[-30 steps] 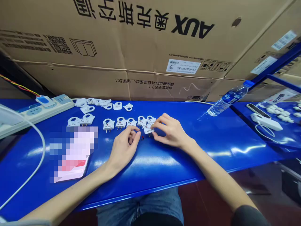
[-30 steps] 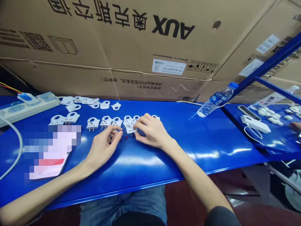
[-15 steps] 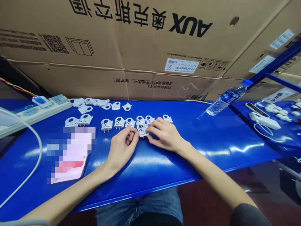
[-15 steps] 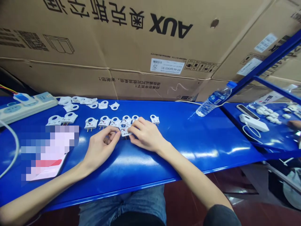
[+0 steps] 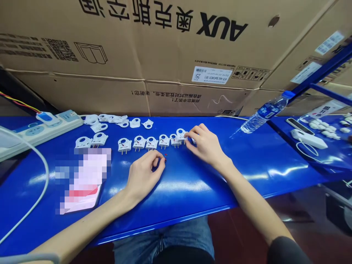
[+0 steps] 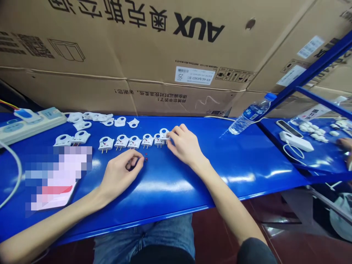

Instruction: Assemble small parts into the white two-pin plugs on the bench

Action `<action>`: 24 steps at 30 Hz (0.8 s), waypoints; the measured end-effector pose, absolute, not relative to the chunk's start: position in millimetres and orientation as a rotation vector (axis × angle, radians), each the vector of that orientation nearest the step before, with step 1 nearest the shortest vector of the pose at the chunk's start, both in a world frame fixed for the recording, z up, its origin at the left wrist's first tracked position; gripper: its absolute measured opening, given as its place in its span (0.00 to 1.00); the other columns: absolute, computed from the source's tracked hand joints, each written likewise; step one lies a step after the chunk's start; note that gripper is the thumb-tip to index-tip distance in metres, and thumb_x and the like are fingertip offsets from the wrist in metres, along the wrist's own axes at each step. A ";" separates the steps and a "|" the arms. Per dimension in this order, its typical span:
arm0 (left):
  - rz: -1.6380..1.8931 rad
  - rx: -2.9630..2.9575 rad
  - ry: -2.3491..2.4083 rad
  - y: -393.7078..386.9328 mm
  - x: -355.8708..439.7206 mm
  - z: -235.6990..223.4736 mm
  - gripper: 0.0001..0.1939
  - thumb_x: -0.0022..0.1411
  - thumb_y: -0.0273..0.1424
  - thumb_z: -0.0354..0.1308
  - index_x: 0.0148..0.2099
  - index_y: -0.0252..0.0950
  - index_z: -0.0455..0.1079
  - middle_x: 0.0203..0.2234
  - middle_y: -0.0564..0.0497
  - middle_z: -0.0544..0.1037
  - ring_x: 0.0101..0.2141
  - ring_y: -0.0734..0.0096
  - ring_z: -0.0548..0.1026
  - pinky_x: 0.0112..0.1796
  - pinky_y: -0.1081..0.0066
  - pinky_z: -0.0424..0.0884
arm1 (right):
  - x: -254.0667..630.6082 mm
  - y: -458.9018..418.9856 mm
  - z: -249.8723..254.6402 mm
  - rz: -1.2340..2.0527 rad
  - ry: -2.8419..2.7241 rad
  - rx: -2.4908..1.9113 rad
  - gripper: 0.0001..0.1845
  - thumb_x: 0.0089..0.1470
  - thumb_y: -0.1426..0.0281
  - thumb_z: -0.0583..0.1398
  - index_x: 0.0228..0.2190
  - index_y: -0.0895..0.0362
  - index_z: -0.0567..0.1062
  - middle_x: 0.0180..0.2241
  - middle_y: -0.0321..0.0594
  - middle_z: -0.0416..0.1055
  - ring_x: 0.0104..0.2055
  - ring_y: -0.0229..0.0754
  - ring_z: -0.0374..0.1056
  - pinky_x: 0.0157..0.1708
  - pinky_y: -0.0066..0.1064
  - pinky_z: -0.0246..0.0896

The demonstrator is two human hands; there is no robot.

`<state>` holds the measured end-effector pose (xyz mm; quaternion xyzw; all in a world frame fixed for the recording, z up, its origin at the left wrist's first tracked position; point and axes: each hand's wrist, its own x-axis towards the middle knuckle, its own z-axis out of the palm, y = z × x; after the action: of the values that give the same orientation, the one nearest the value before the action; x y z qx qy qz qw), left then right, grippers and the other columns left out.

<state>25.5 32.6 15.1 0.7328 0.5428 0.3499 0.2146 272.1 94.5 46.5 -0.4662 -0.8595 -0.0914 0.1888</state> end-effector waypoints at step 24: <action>0.740 2.035 1.629 32.8 24.3 16.3 0.09 0.68 0.38 0.52 0.37 0.41 0.68 0.24 0.58 0.67 0.25 0.72 0.67 0.29 0.70 0.59 | 250.1 89.0 24.0 -0.187 -2.521 -1.449 0.12 0.69 0.66 0.59 0.49 0.56 0.79 0.49 0.48 0.75 0.49 0.52 0.64 0.43 0.41 0.60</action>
<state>24.3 32.8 16.3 0.7336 0.5872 0.2668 0.2142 250.1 89.0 24.0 -0.4940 -0.8597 -0.0636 0.1136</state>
